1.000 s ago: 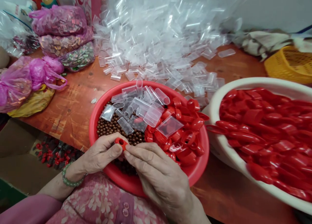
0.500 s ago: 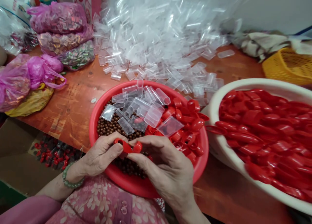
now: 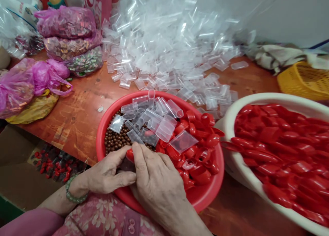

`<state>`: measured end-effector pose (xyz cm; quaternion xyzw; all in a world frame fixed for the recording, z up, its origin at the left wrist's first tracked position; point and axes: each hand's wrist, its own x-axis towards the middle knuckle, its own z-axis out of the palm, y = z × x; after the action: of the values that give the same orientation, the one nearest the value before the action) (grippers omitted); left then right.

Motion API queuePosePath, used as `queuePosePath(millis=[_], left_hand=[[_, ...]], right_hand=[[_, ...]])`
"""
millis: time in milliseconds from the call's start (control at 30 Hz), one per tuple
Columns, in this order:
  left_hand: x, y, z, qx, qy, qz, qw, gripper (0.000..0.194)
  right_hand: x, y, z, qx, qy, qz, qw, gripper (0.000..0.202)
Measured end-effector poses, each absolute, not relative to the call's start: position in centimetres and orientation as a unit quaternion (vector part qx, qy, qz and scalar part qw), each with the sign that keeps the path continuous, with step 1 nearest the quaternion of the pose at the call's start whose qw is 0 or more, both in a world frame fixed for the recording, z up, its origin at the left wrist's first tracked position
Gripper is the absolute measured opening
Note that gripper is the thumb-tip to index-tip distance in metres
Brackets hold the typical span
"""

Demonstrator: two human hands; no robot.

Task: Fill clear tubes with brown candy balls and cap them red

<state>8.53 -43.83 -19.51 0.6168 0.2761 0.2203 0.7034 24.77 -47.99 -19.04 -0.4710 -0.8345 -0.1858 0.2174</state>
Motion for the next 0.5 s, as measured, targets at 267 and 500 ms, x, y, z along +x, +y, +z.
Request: queuePosePath(millis=[267, 500], left_hand=[[8.4, -43.6, -20.1, 0.474, 0.250, 0.202, 0.820, 0.052], [9.0, -43.8, -20.0, 0.443, 0.223, 0.287, 0.820, 0.047]], right_hand=[[25.0, -47.9, -18.7, -0.431, -0.856, -0.213, 0.189, 0.042], [24.9, -47.3, -18.3, -0.436, -0.863, -0.180, 0.182, 0.039]])
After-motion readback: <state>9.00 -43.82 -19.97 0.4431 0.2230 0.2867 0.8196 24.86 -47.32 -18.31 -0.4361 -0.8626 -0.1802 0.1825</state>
